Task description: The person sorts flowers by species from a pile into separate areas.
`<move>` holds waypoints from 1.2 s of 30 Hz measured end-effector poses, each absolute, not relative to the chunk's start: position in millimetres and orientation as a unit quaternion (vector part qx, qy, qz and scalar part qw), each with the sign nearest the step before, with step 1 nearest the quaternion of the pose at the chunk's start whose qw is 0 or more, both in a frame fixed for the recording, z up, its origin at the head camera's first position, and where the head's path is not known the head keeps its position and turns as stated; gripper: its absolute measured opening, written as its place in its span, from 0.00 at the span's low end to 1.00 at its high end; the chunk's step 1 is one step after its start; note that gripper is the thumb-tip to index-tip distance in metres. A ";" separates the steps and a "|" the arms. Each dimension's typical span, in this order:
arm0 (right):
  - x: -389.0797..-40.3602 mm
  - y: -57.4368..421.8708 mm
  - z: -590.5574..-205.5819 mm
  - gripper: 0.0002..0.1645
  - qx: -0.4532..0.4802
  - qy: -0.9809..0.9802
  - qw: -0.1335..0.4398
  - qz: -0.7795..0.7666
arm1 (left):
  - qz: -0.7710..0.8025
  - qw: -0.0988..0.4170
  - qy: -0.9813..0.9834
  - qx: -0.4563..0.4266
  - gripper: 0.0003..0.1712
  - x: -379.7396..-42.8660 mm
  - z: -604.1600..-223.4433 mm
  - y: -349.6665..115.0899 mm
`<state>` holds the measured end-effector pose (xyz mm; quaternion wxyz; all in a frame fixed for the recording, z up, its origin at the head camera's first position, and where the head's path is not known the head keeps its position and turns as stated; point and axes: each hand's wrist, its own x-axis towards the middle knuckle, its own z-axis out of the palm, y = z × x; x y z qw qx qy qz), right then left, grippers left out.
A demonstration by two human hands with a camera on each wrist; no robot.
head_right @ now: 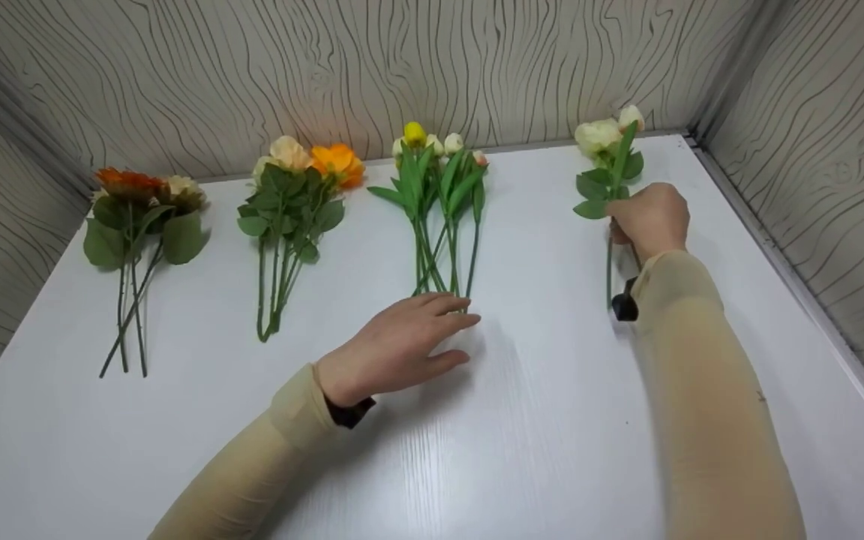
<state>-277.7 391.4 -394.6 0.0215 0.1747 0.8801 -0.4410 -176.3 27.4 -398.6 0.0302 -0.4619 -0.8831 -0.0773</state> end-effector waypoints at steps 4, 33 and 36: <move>-275.8 375.0 -393.1 0.27 0.155 0.842 0.015 -0.516 | -0.141 0.004 -0.892 -0.428 0.21 -181.0 -392.9 24.1; -235.2 212.1 -377.2 0.18 -0.038 0.576 0.034 -0.816 | -0.580 -0.164 -0.779 -0.171 0.07 -219.3 -392.3 2.9; -233.6 212.0 -377.9 0.22 -0.032 0.591 0.031 -0.805 | -0.580 -0.167 -0.779 -0.172 0.07 -218.5 -393.9 4.4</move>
